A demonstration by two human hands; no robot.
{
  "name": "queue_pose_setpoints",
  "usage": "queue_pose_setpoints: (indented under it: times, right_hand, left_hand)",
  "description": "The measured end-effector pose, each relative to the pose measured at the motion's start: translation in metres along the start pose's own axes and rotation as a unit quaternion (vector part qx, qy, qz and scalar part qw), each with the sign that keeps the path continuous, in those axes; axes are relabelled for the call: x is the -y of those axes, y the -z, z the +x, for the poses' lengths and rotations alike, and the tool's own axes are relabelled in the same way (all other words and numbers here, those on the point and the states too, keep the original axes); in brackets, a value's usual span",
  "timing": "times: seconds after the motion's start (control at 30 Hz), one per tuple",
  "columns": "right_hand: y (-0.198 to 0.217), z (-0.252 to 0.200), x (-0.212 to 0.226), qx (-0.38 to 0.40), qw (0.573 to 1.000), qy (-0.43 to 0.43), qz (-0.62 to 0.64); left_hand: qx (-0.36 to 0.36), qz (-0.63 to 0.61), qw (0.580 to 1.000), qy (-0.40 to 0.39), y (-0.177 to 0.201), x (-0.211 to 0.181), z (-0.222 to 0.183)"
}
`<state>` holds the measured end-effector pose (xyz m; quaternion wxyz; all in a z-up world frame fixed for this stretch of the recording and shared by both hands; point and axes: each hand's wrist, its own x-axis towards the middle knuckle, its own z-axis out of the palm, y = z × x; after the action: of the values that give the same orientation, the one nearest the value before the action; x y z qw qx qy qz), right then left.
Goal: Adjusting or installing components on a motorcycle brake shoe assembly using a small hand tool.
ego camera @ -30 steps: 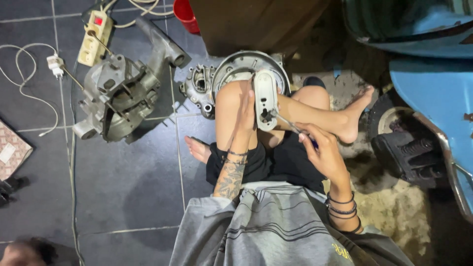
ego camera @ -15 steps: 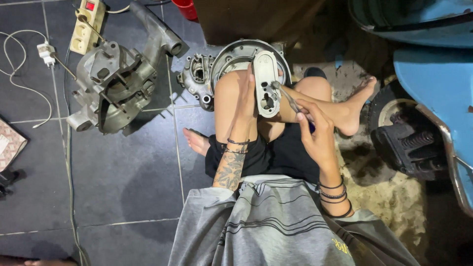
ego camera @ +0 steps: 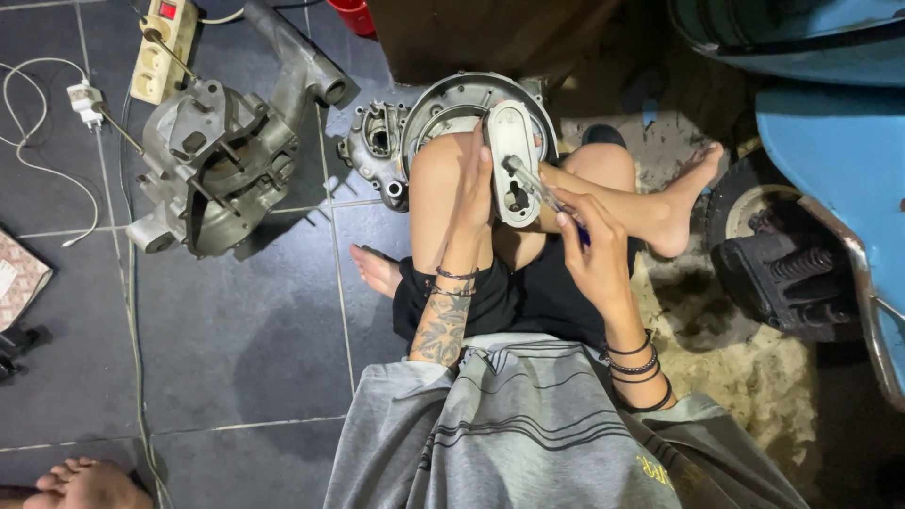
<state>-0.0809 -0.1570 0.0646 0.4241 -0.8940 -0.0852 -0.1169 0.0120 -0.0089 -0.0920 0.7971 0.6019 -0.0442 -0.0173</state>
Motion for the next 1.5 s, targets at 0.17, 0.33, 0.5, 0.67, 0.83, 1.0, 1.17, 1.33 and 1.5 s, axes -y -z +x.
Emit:
queue_pose_setpoints:
  times: [0.17,0.33,0.5,0.67,0.83,1.0,1.17,1.33,1.5]
  right_hand:
    - [0.003,-0.002,-0.002,0.017,1.000,-0.001,0.004]
    - [0.002,0.001,0.006,0.016,1.000,-0.008,0.001]
    - [0.005,-0.004,0.023,0.081,0.995,-0.046,0.019]
    - [0.018,-0.013,0.027,0.138,0.985,-0.090,0.040]
    - [0.015,-0.010,0.024,0.131,0.985,-0.096,0.064]
    - [0.001,0.001,0.012,0.059,0.993,-0.064,0.085]
    - [-0.005,-0.004,0.016,0.062,0.994,-0.057,0.067]
    - [-0.007,-0.014,0.020,0.080,0.993,-0.061,0.062]
    - [-0.003,-0.005,0.013,0.061,0.992,-0.075,0.079]
  left_hand:
    - [0.006,0.027,1.000,0.004,-0.006,-0.026,-0.003]
    - [0.006,0.009,1.000,0.003,-0.001,-0.013,-0.004]
    - [-0.007,0.028,0.999,0.018,-0.007,-0.027,-0.007]
    - [-0.020,0.020,0.999,0.032,-0.022,-0.066,-0.009]
    - [-0.011,0.044,0.998,0.038,-0.035,-0.109,-0.009]
    - [0.029,0.043,0.998,-0.037,-0.025,-0.085,-0.006]
    - [0.010,0.066,0.998,-0.017,-0.027,-0.091,-0.006]
    - [0.003,0.124,0.991,0.048,-0.039,-0.113,-0.012]
    - [0.020,0.124,0.992,0.030,-0.025,-0.089,-0.007]
